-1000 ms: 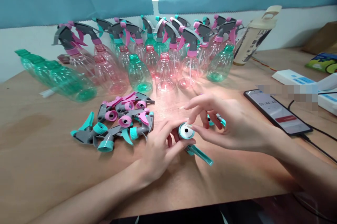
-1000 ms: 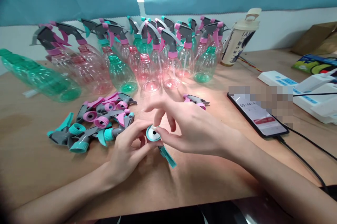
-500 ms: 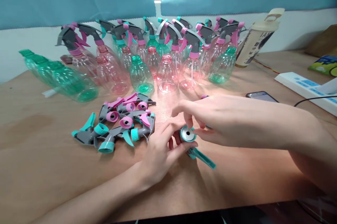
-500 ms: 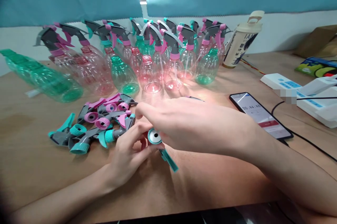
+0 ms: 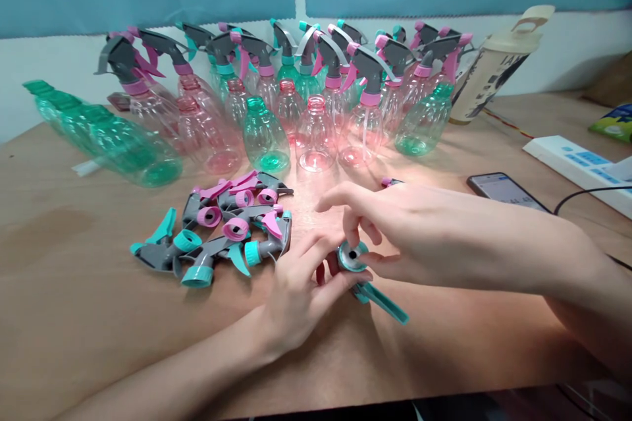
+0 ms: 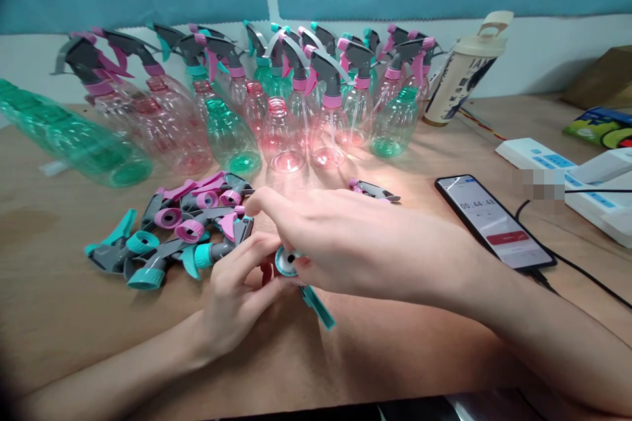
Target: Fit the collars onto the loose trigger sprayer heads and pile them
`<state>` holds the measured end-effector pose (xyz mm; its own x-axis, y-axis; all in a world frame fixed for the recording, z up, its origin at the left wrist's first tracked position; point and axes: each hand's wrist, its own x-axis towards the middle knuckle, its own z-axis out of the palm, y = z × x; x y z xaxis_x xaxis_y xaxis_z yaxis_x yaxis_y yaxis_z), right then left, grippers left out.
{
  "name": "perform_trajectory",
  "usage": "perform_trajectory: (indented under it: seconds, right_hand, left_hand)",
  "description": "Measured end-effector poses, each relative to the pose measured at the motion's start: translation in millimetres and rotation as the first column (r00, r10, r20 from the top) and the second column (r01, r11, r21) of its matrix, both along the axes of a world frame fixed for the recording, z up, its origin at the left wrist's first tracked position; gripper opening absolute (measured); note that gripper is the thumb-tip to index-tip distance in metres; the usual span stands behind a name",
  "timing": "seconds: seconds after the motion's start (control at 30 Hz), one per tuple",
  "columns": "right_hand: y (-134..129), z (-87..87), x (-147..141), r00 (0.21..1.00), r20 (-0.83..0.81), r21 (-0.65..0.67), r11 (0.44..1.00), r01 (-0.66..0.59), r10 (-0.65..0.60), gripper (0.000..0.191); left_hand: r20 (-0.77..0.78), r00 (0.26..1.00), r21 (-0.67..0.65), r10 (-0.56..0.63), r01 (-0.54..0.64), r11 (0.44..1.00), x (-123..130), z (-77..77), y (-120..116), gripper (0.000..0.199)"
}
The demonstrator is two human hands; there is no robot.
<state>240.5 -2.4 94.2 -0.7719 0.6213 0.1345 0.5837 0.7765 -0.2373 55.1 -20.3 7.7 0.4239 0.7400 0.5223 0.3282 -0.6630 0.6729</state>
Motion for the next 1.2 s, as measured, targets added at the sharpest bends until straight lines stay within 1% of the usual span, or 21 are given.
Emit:
perform_trajectory:
  seconds: [0.07, 0.2, 0.3, 0.43, 0.57, 0.63, 0.7, 0.8, 0.9, 0.97, 1.03, 1.1, 1.2]
  right_hand:
    - [-2, -1.9, -1, 1.0, -0.009, -0.011, 1.0, 0.009, -0.009, 0.034]
    - [-5, -5.9, -6, 1.0, -0.015, -0.032, 0.999, 0.004, -0.004, 0.026]
    - [-4, -5.8, -7, 1.0, -0.016, -0.062, 0.998, 0.014, -0.015, 0.03]
    - [0, -1.3, 0, 0.999, 0.002, -0.06, 0.997, 0.047, -0.047, 0.032]
    - [1, 1.8, 5, 0.999, 0.007, -0.042, 0.998, 0.039, -0.039, 0.024]
    - [0, 2.0, 4, 0.999, 0.018, -0.053, 0.998, 0.034, -0.033, 0.023]
    - [-2, 1.6, 2, 0.999, 0.024, -0.064, 0.997, 0.035, -0.033, 0.024]
    - [-4, 0.1, 0, 0.999, 0.003, -0.038, 0.999, 0.034, -0.034, 0.027]
    - [-5, -1.9, -1, 1.0, -0.019, -0.035, 0.999, 0.014, -0.015, 0.023]
    - [-6, -3.4, -3, 0.999, -0.039, -0.064, 0.998, -0.006, 0.004, 0.021]
    - [-8, -5.2, -5, 0.997, -0.071, -0.1, 0.995, -0.013, 0.006, 0.023]
    - [-8, -6.5, -7, 0.996, -0.085, -0.132, 0.991, 0.016, -0.028, 0.029]
    - [-6, -5.8, -5, 0.995, -0.077, -0.106, 0.993, 0.061, -0.07, 0.036]
  left_hand:
    - [0.007, 1.0, 0.023, 0.006, -0.007, 1.0, 0, -0.9, 0, 0.022]
    - [-0.005, 1.0, 0.035, 0.027, -0.026, 0.999, -1, -4.3, 1, 0.017]
    - [-0.016, 1.0, 0.032, 0.019, -0.019, 0.999, -2, -4.8, 2, 0.017]
    - [-0.025, 1.0, 0.026, -0.018, 0.019, 0.999, -1, -2.9, 1, 0.022]
    - [-0.001, 0.999, -0.022, -0.047, 0.047, 0.999, -1, -4.6, 1, 0.032]
    - [0.009, 0.999, -0.024, -0.051, 0.052, 0.998, -2, -5.5, 1, 0.033]
    - [0.012, 0.998, -0.017, -0.06, 0.06, 0.998, -2, -5.4, 1, 0.031]
    - [0.01, 0.999, -0.007, -0.053, 0.053, 0.999, -1, -3.7, 1, 0.026]
    - [-0.001, 1.0, 0.006, -0.019, 0.019, 1.0, -1, -2.9, 2, 0.025]
    - [-0.016, 1.0, 0.022, -0.01, 0.011, 1.0, -2, -3.9, 2, 0.023]
    - [-0.035, 0.999, 0.035, 0.001, 0.0, 0.999, -3, -5.6, 2, 0.018]
    - [-0.052, 0.998, 0.033, 0.02, -0.018, 0.999, -4, -7.0, 1, 0.015]
    - [-0.034, 0.999, 0.021, 0.013, -0.012, 1.0, -3, -6.9, 1, 0.021]
